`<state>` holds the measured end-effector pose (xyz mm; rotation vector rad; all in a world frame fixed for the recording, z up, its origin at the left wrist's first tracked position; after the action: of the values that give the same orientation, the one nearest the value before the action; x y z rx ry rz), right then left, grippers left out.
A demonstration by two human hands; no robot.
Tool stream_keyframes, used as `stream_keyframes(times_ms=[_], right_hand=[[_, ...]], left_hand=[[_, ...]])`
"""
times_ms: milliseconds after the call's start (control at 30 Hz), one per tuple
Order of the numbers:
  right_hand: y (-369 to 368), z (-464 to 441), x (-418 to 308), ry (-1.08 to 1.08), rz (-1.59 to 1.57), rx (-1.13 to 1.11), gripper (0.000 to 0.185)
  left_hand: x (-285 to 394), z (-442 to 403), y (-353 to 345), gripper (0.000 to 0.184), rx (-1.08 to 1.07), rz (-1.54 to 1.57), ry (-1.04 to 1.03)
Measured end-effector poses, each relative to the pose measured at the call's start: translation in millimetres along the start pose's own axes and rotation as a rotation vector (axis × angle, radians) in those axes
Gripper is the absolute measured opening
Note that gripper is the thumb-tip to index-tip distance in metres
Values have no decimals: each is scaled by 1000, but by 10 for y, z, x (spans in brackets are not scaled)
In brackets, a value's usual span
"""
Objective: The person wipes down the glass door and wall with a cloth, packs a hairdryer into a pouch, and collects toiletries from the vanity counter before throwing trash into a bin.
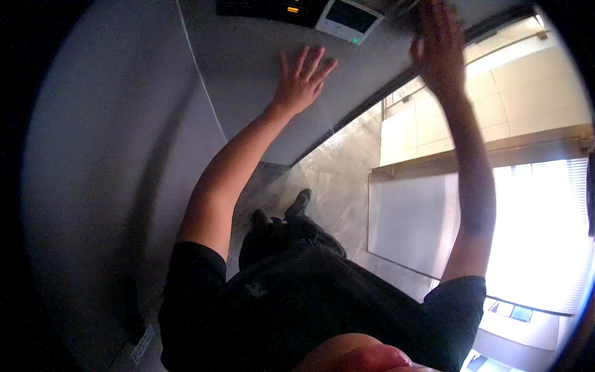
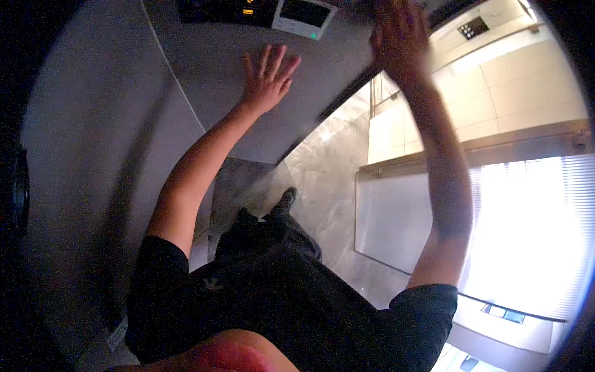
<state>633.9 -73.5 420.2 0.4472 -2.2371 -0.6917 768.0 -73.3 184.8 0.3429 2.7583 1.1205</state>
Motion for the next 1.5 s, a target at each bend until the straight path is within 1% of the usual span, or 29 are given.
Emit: stream_keyframes(times_ms=[33,100,133,167,200,233,267,300,333,367,467,533,667,700,733,800,867,967,1067,1133,1167,1200,1233,1267,1300,1367,1400,1433,1500], right_hand=[[276,-123,18,78,18,186,67],[356,-226,231,-24,85,20,61],[315,-191,272,-62,54,64,54],[231,-140,319,-98,30,123,49],[196,-41,240,-85,-25,132,56],[198,72,146,-72,-79,142,68],[207,178,21,-104,-48,105,67],[48,158,348,-159,-50,52,66],[-226,267,268,-185,-55,-12,66],[-230,370,143,-208,-59,-65,66],[-183,599,-213,-209,-49,-43,63],[-53,674,-266,-218,-68,-41,59],[-433,822,-438,-227,-111,-73,54],[-525,862,-497,-211,-187,-19,53],[-571,898,-557,-192,-167,-69,53],[-466,928,-582,-147,-179,-98,55],[-652,1025,-707,-83,-170,-159,54],[-632,1039,-722,-45,-202,-151,49],[-567,1016,-670,-26,-229,-133,51],[-589,1085,-698,-38,-278,-131,52],[-623,1133,-684,-36,-182,-195,53],[-646,1139,-724,-26,-68,-250,53],[-626,1202,-821,-19,46,-308,53],[-584,1273,-858,-42,50,-317,52],[-659,1385,-817,-83,-38,-270,52],[-532,1583,-789,-211,-231,-124,48],[-519,1602,-385,-302,-299,-40,51],[-461,1687,-310,-410,-373,43,64],[-601,1830,-201,-688,-801,111,80]], left_hand=[[29,-16,-16,74,-6,14,-4],[122,35,56,74,27,152,-25],[75,-65,123,75,77,212,-45],[59,-106,149,74,21,174,-23],[72,6,142,74,-42,130,-2],[85,10,183,74,-29,89,-11],[106,96,280,73,-14,41,-8],[180,-277,277,74,-16,44,-20],[141,-255,52,75,-8,56,-21],[132,-174,95,76,7,62,-21],[116,25,205,76,2,48,-21],[186,26,373,76,-20,31,-26],[69,101,192,77,-114,-7,-22],[25,98,119,78,-154,21,-14],[55,82,118,78,-199,44,9],[179,17,233,78,-66,172,35],[369,46,422,75,-59,277,61],[807,-150,633,71,-13,479,-210],[1075,-273,821,67,67,574,-331],[1154,-403,877,67,92,680,-349],[1207,-476,883,67,101,736,-358],[1179,-461,832,72,138,769,-356],[1153,-367,765,74,106,793,-330],[1134,-332,725,76,75,810,-305],[1096,-400,664,79,44,819,-275],[1173,-296,679,81,52,681,-305],[1326,-623,597,82,13,614,-316],[1355,-624,591,83,18,597,-297],[1440,-669,588,85,33,569,-254]])
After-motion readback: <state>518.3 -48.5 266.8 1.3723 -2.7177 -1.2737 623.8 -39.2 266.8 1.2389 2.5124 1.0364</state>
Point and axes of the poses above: each hand's wrist, its own z-axis away from the middle knuckle, its own y-axis out of the back of the hand, x = y × z, the point moved 10 cm from there along -z, towards the middle knuckle, and after that the axes turned 4 degrees about -x, right-handed, at the moved point
